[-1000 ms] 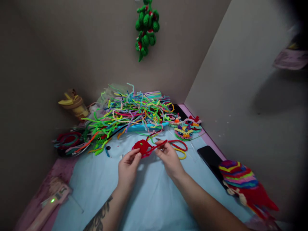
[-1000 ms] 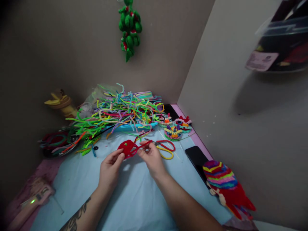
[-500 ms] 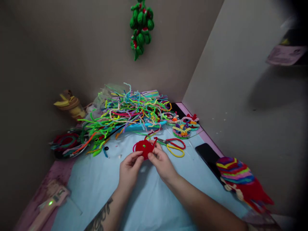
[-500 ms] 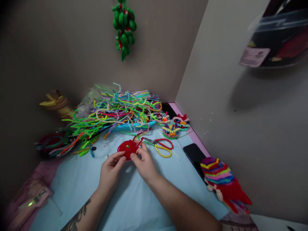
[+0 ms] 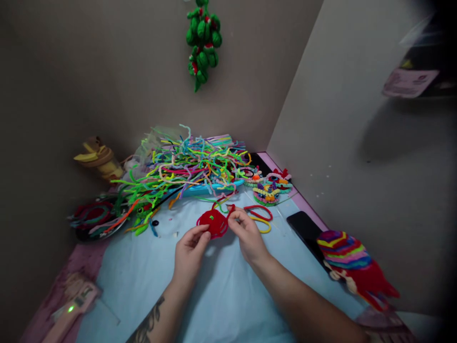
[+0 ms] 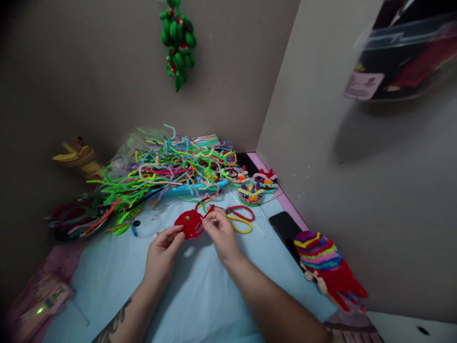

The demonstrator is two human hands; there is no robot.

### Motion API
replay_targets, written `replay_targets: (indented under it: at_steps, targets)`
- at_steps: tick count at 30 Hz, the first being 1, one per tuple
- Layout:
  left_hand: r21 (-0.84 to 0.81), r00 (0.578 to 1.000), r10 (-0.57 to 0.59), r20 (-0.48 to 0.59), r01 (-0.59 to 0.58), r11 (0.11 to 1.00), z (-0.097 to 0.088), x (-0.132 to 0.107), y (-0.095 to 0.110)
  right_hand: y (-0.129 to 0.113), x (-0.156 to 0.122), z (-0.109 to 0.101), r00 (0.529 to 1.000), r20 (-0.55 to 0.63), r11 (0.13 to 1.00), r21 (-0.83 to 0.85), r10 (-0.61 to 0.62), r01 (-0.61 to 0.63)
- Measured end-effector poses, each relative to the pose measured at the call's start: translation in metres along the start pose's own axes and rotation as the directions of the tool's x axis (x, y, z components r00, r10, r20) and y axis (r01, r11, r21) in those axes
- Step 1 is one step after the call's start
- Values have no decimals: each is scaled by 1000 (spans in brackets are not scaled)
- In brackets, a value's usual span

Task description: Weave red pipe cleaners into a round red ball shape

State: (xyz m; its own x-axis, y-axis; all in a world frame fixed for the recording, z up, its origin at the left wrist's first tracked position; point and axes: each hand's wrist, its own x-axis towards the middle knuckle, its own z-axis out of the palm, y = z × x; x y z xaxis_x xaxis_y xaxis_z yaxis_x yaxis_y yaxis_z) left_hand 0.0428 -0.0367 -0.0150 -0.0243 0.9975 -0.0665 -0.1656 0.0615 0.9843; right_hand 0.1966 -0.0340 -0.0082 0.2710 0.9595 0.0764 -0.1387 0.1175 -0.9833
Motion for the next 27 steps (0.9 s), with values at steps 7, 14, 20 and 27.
replay_targets:
  at_steps: [7,14,20,27]
  targets:
    - [97,996,80,-36,-76,992,-3,-3,3,0,-6,1,1000,12,996,-85,19,-18]
    - [185,993,120,13,-120,975,-1,-2,7,-3,-3,2,962,83,941,202,260,-272]
    - [52,1000,23,12,-24,998,0,1,6,-2,1,-6,999,10,999,20,41,-41]
    - [18,998,-8,64,7,1000,-4,0,2,-1,3,-7,997,70,997,76,27,-32]
